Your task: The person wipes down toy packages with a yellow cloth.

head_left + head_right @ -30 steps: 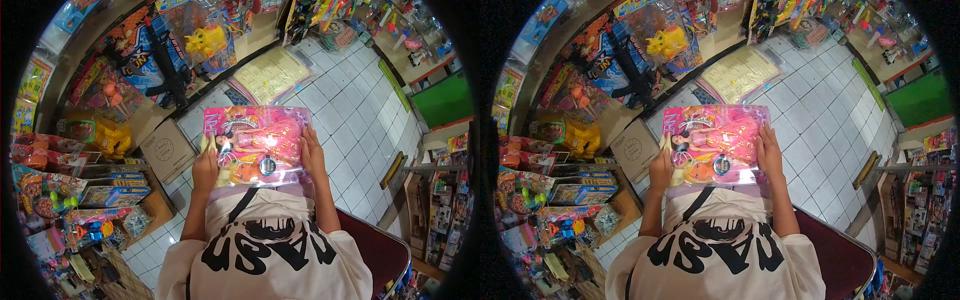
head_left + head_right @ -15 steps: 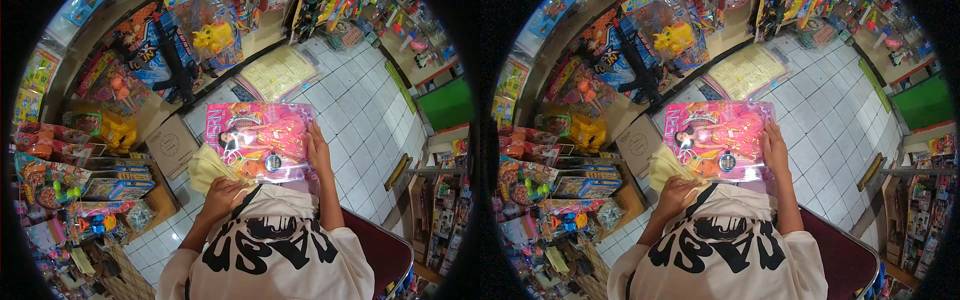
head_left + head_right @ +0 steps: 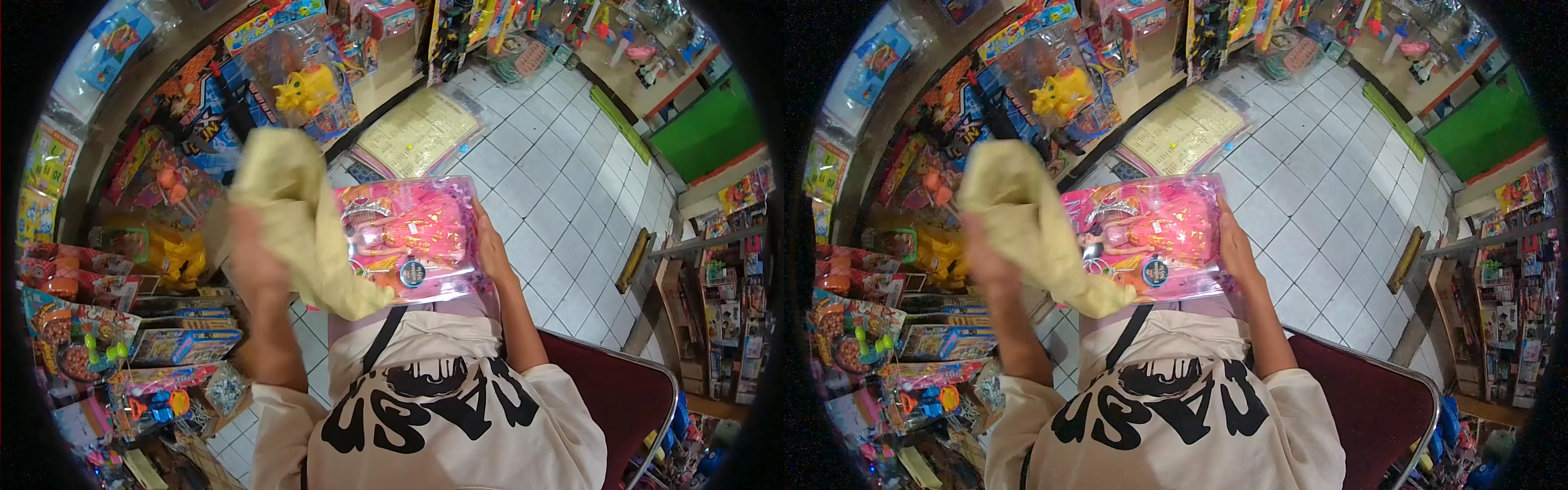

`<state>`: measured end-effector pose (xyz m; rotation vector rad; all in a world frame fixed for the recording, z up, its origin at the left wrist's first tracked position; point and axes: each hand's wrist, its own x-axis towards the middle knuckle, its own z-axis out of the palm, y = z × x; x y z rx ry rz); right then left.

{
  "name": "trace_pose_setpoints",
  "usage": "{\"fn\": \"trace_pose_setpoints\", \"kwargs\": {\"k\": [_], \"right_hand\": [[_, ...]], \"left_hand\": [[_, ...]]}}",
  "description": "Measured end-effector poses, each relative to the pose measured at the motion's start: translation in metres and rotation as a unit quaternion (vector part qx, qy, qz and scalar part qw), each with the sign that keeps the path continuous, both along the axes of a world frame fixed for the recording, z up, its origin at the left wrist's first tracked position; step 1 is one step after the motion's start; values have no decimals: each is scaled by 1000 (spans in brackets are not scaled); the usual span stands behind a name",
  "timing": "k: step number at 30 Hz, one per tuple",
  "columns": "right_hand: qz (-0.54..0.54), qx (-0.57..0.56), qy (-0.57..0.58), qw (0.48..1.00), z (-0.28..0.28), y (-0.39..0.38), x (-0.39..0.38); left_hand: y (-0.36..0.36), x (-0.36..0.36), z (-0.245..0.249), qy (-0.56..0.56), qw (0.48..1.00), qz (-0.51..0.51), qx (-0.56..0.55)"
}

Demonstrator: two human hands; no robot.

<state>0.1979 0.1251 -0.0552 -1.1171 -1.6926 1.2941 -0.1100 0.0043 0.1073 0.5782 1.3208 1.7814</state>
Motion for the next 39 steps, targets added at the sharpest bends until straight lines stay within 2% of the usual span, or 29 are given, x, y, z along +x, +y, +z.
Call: {"fn": "trace_pose_setpoints", "kwargs": {"k": [1, 2, 4, 5, 6, 8, 11, 15, 16, 19, 20, 23, 24, 27, 28, 30, 31, 33, 34, 35, 37, 39], "right_hand": [[-1, -12, 45, 999, -4, 1, 0], [16, -34, 68, 997, 0, 1, 0], [7, -68, 102, 992, 3, 1, 1], [2, -85, 119, 989, 5, 0, 2], [14, -99, 130, 986, 9, 0, 4], [-1, -96, 135, 986, 2, 2, 9], [-8, -104, 175, 979, -1, 5, 13], [-22, -122, 205, 971, 1, 3, 8], [-20, -119, 203, 972, -3, 4, 7], [-19, -128, 219, 967, -14, 6, 6], [-15, -130, 212, 969, -8, 6, 6], [-9, -123, 176, 977, 5, 5, 2], [-7, -119, 163, 979, 7, 5, 1], [34, 6, -27, 999, 6, 8, 10], [98, 33, -18, 994, 19, 7, 5], [225, 83, -2, 971, 52, 1, 1], [230, 82, 4, 970, 63, -6, -6], [240, 82, 15, 967, 76, -28, -27], [202, 86, 55, 974, 67, -35, -36], [163, 91, 94, 978, 54, -41, -41], [174, -78, 160, 969, 32, -50, -16], [175, -4, 72, 982, 1, -38, 1]], "left_hand": [[19, -27, -49, 75, 980, -179, -45], [40, 9, -56, 208, 949, -236, -14], [80, 81, -69, 459, 839, -280, 83], [88, 106, -76, 641, 715, -280, -22], [91, 125, -102, 733, 627, -265, -2], [76, 149, -151, 735, 612, -292, -3], [75, 150, -155, 734, 584, -347, 22], [49, 137, -132, 684, 554, -468, 85], [38, 134, -135, 665, 570, -471, 105], [11, 115, -130, 634, 550, -536, 98], [7, 107, -123, 611, 564, -551, 67], [4, 76, -112, 479, 665, -565, 90], [6, 73, -100, 447, 686, -571, 49], [-1, 70, -92, 254, 872, -414, -56], [1, 74, -69, 106, 901, -404, -116], [12, 86, -60, 145, 927, -345, -16], [17, 94, -56, 162, 935, -315, 34], [27, 117, -37, 201, 918, -324, 113], [30, 125, -31, 220, 906, -328, 153], [31, 129, -31, 324, 869, -340, 156], [33, 133, -37, 521, 764, -348, 151], [32, 112, -50, 493, 787, -355, 110]]}}
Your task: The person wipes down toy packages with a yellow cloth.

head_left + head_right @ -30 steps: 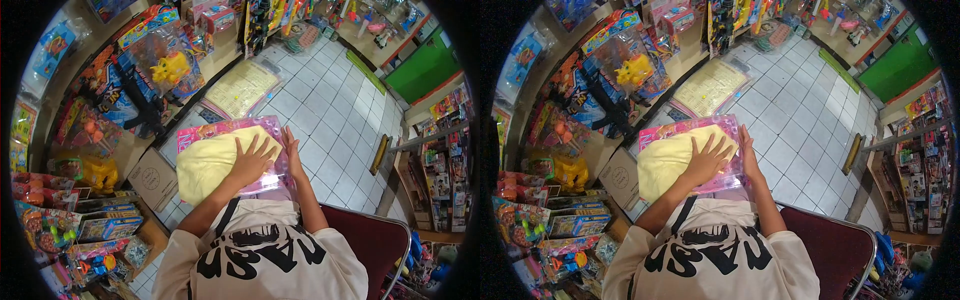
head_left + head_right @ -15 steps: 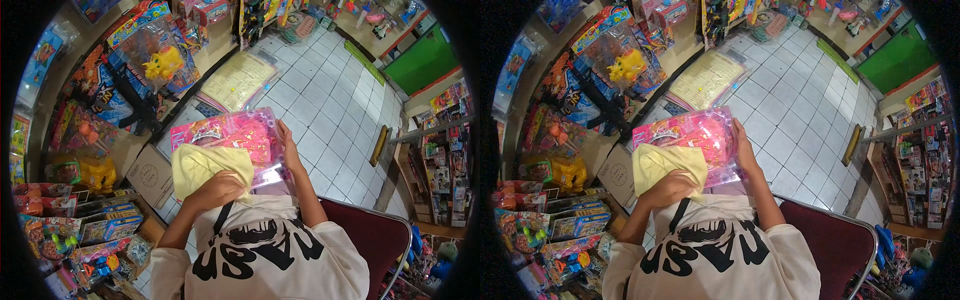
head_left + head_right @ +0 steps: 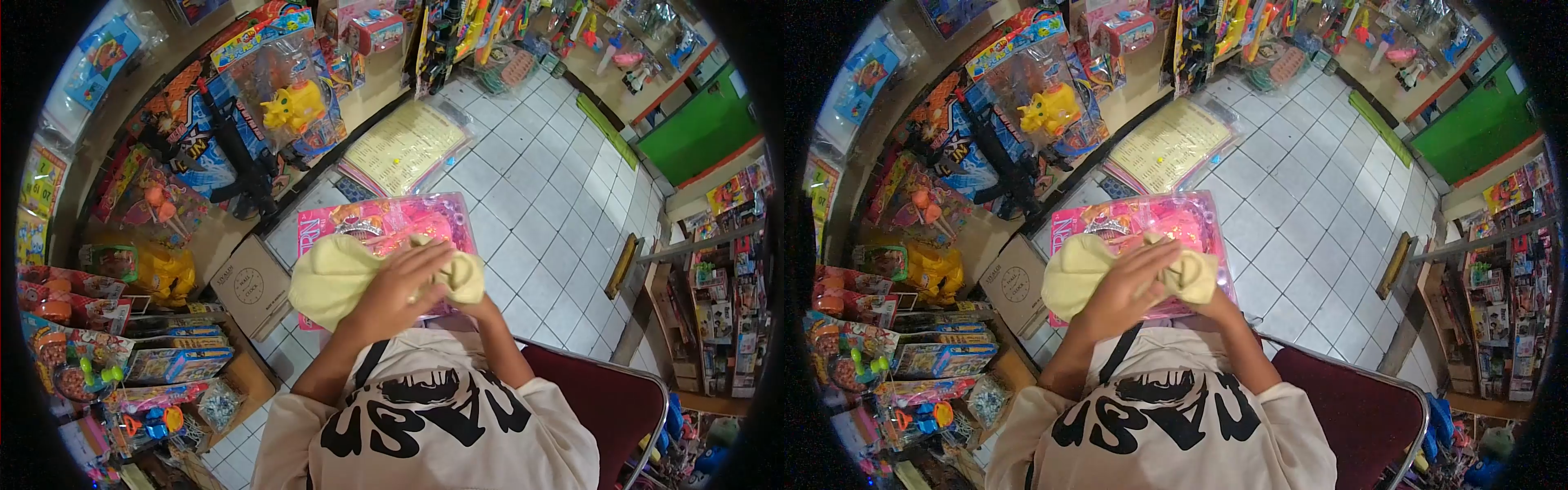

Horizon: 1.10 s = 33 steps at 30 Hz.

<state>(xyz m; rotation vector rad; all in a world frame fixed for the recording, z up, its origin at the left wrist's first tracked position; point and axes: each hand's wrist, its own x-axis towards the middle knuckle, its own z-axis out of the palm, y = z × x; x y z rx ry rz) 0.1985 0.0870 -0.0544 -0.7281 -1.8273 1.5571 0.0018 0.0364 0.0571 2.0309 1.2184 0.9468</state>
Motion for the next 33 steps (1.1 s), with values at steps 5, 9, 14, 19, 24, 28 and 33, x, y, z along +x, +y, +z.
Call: {"fn": "trace_pose_setpoints", "kwargs": {"k": [5, 9, 14, 19, 24, 28, 33], "right_hand": [[-156, 7, -144, 977, 76, 22, 42], [-178, -44, -424, 887, 92, 28, 81], [-323, 227, -532, 749, 99, 6, 47], [79, 306, -226, 921, 106, 14, -57], [156, 415, -243, 863, 28, 8, -96], [191, 444, -261, 835, 8, 6, -96], [67, 209, -173, 960, 27, 10, -66]], "left_hand": [[-26, -53, -40, 146, 958, 223, -102], [-42, -52, -70, 200, 931, 299, -56], [-34, -57, -63, 148, 948, 274, -63], [-21, -54, -44, 118, 957, 264, 6], [-25, -75, -44, 164, 940, 300, -14], [-26, -96, -71, 114, 945, 300, -67], [-8, -89, -101, -56, 949, 306, -56]]}}
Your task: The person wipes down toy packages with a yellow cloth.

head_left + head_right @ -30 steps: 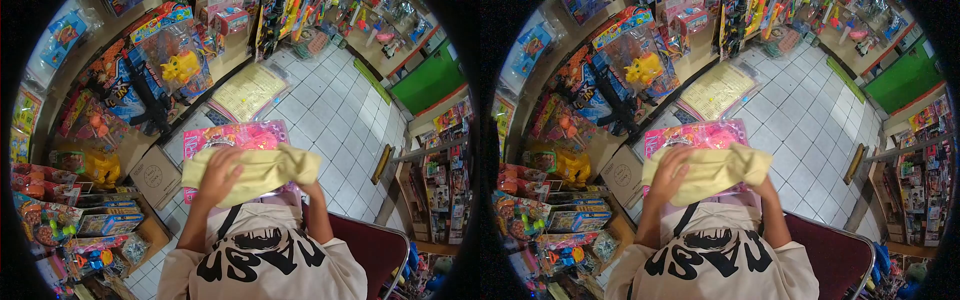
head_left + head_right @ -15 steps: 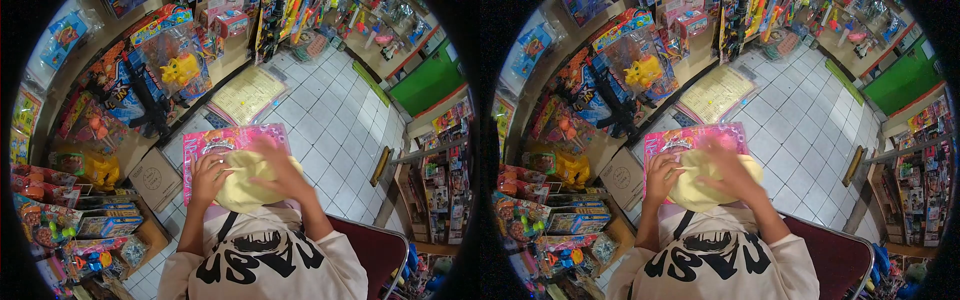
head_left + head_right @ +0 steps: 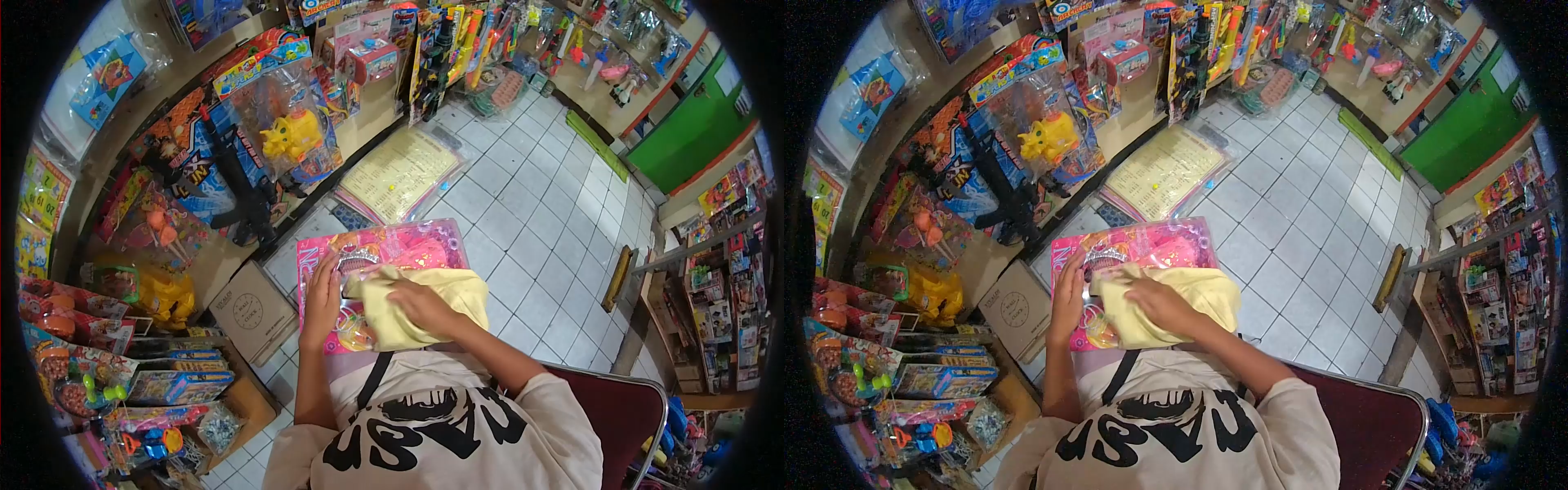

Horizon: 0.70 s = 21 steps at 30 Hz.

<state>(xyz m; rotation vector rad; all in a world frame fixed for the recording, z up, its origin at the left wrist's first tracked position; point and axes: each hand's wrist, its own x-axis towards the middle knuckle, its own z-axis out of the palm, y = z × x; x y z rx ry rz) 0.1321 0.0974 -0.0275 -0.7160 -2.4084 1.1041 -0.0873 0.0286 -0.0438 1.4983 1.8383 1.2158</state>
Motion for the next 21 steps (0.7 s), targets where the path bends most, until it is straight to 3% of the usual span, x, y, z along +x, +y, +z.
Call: {"fn": "trace_pose_setpoints", "kwargs": {"k": [1, 3, 5, 8, 11, 12, 15, 18, 21], "right_hand": [[-56, -92, 20, 994, 13, 0, 13], [-260, -165, 123, 943, 39, 1, 31], [-363, -92, 211, 903, 58, 15, 42], [-312, -25, 186, 931, 67, 44, 39], [-151, 84, 19, 985, 43, 67, 0], [-81, 117, -59, 988, 36, 70, -18], [-20, 211, -241, 947, -21, 68, -50], [-48, 251, -194, 947, -39, 72, -48], [-173, 281, -277, 903, -53, 88, -25]], "left_hand": [[1, 1, 0, 17, 1000, 7, -23], [2, 6, 2, 48, 996, 21, -74], [5, 17, 5, 156, 979, 43, -126], [9, 29, 4, 238, 959, 73, -136], [8, 31, -1, 251, 958, 55, -128], [7, 31, -3, 259, 956, 53, -123], [6, 26, -6, 281, 950, 46, -130], [3, 21, -9, 274, 952, 52, -126], [-1, 19, -10, 276, 952, 60, -122]]}}
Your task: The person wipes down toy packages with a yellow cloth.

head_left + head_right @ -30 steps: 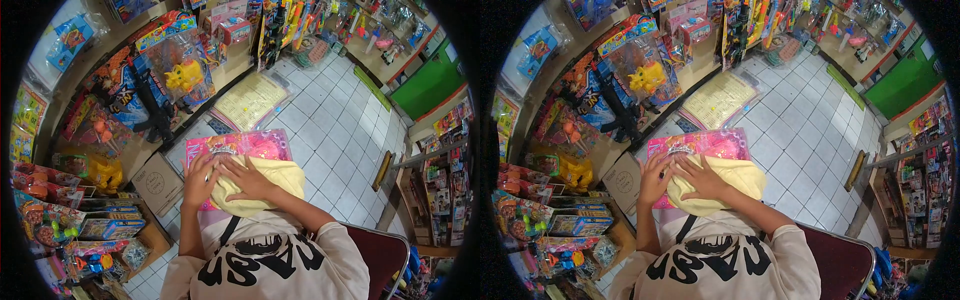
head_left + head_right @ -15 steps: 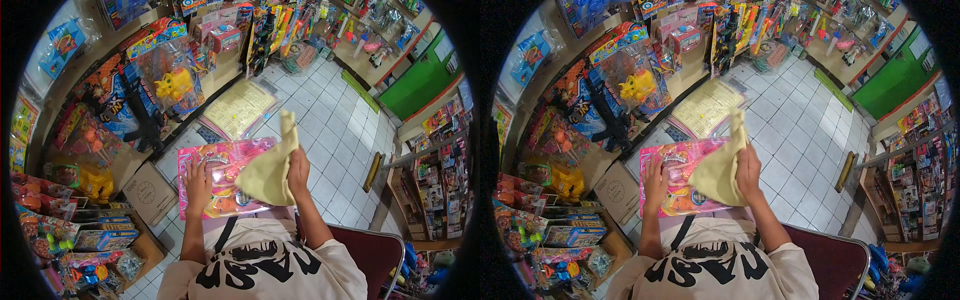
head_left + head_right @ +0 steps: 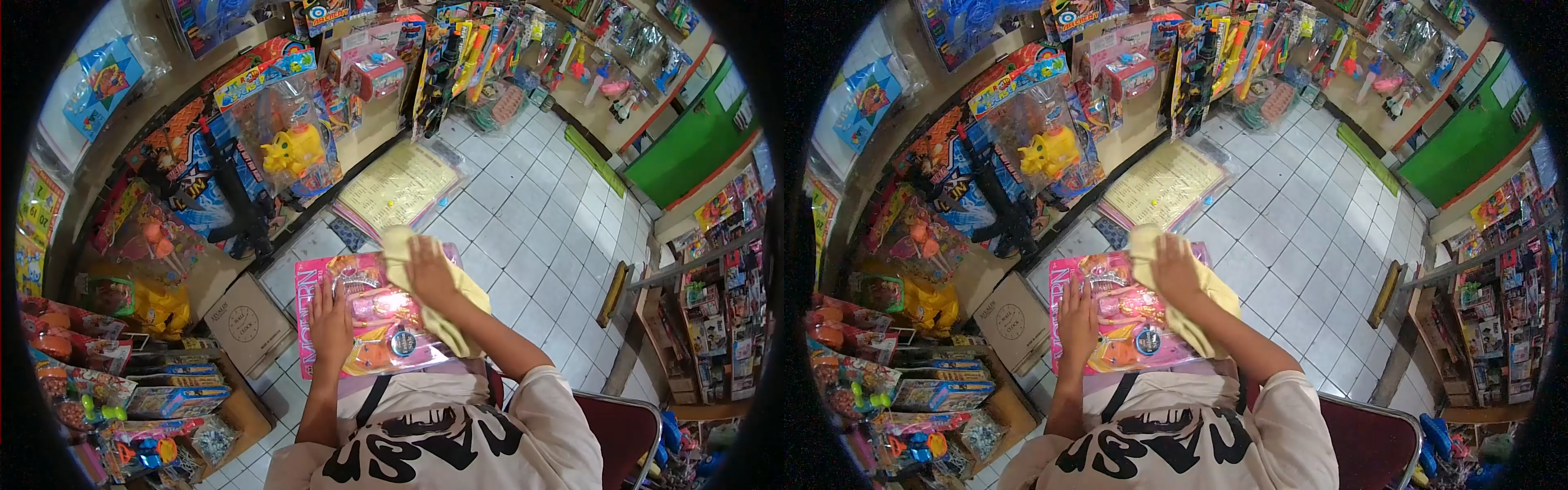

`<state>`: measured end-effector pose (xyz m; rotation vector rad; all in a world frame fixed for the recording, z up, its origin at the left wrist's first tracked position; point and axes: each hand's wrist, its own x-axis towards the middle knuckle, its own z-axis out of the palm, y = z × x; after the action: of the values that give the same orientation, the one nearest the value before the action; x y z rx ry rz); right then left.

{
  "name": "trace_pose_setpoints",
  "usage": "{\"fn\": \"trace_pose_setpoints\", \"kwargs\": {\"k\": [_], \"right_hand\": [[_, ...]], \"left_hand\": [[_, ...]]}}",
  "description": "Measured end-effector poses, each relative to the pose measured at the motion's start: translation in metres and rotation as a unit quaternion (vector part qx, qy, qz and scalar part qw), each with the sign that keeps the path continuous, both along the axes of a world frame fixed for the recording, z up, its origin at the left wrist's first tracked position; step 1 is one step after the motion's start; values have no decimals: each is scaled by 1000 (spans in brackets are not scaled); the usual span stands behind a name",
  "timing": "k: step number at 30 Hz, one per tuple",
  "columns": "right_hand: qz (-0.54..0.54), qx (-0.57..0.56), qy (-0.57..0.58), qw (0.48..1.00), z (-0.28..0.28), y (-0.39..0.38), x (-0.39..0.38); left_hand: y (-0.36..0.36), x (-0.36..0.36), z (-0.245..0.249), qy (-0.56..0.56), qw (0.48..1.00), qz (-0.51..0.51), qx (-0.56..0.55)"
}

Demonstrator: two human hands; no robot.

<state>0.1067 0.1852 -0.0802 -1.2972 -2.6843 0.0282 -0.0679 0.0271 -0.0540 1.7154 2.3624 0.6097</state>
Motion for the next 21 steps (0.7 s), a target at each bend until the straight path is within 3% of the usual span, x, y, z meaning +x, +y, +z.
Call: {"fn": "trace_pose_setpoints", "kwargs": {"k": [3, 7, 10, 11, 14, 18, 19, 21], "right_hand": [[-46, -15, -13, 999, 5, 11, 27], [33, -123, 137, 982, 49, 26, 22], [149, -65, 86, 983, 55, 30, -7], [188, 19, 95, 977, 35, 32, -16], [166, -186, 39, 968, 29, 32, -29], [59, -179, 67, 980, 30, 34, -24], [42, -106, 108, 988, 22, 33, -17], [6, -59, 43, 997, 17, 43, 3]], "left_hand": [[2, 2, 8, 0, 1000, 13, -7], [21, -5, 35, -31, 996, 8, -79], [36, -7, 33, -27, 997, 9, -66], [39, -8, 13, -12, 999, 11, -43], [40, -8, 0, -40, 998, 21, -40], [29, -15, 9, -114, 992, 18, -43], [26, -19, 11, -125, 991, 16, -45], [17, -27, 3, -123, 989, 56, -61]]}}
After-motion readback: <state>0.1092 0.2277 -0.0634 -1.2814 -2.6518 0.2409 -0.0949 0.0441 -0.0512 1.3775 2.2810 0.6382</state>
